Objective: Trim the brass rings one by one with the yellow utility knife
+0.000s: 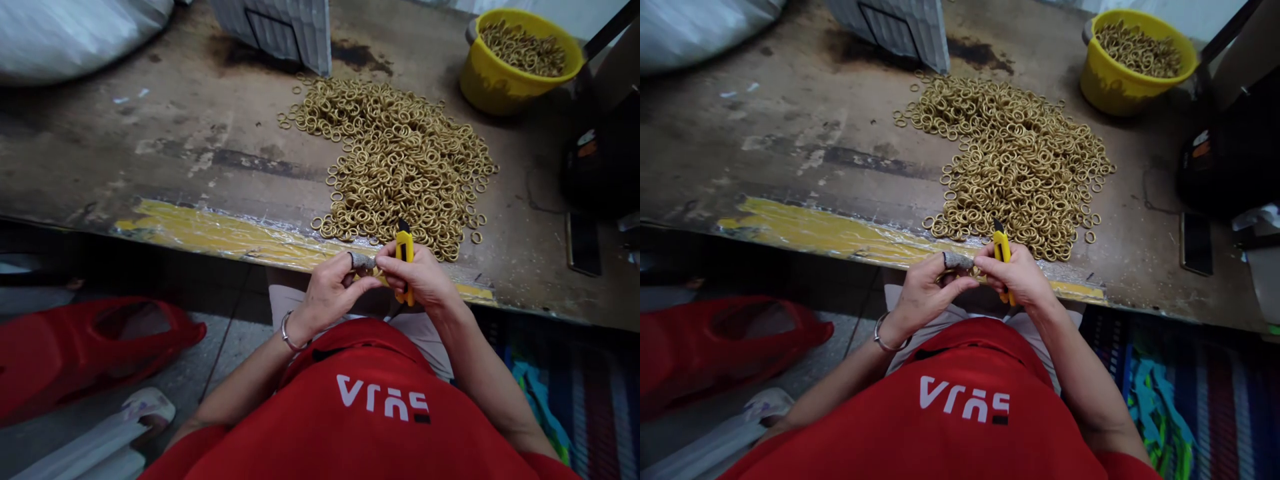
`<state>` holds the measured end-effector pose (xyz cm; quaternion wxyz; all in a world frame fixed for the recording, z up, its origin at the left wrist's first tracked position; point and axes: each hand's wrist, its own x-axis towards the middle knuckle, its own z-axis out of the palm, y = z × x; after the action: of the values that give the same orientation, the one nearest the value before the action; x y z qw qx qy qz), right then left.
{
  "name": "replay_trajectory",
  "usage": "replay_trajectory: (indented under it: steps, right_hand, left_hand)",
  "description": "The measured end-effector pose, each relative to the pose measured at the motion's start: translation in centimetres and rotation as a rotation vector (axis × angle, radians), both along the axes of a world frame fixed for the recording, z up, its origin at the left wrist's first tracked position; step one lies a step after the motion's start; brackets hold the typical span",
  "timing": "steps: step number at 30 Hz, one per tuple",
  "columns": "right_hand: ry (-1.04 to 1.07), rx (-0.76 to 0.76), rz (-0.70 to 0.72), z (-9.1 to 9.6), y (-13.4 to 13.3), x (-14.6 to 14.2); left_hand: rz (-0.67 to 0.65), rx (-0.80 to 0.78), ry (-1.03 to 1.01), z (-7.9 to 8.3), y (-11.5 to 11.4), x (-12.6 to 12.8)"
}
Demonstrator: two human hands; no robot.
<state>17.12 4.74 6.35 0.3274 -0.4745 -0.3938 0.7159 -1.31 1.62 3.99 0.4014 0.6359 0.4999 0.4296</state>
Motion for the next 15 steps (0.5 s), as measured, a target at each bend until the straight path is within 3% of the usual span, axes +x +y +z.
replay_trajectory:
  steps: [4,8,12,15]
  right_hand:
    - [0.104,-0.132,-0.036,-0.7,0.2,0.0]
    - [0.076,-0.088,-0.091,-0.7,-0.1,-0.7]
    - [-0.1,0.07,-0.079,-0.3,-0.7,-0.7]
    - [-0.461,0.404,-0.009,-0.2,-1.5,0.0]
  left_hand:
    - [-0.044,-0.046,-0.04,-0.4,-0.2,0.4]
    - [-0.031,-0.171,-0.162,-0.4,-0.7,1.1]
    - [-0.037,-0.409,-0.441,-0.5,-0.8,1.6]
    - [-0.023,-0.529,-0.63,-0.9,-0.7,1.5]
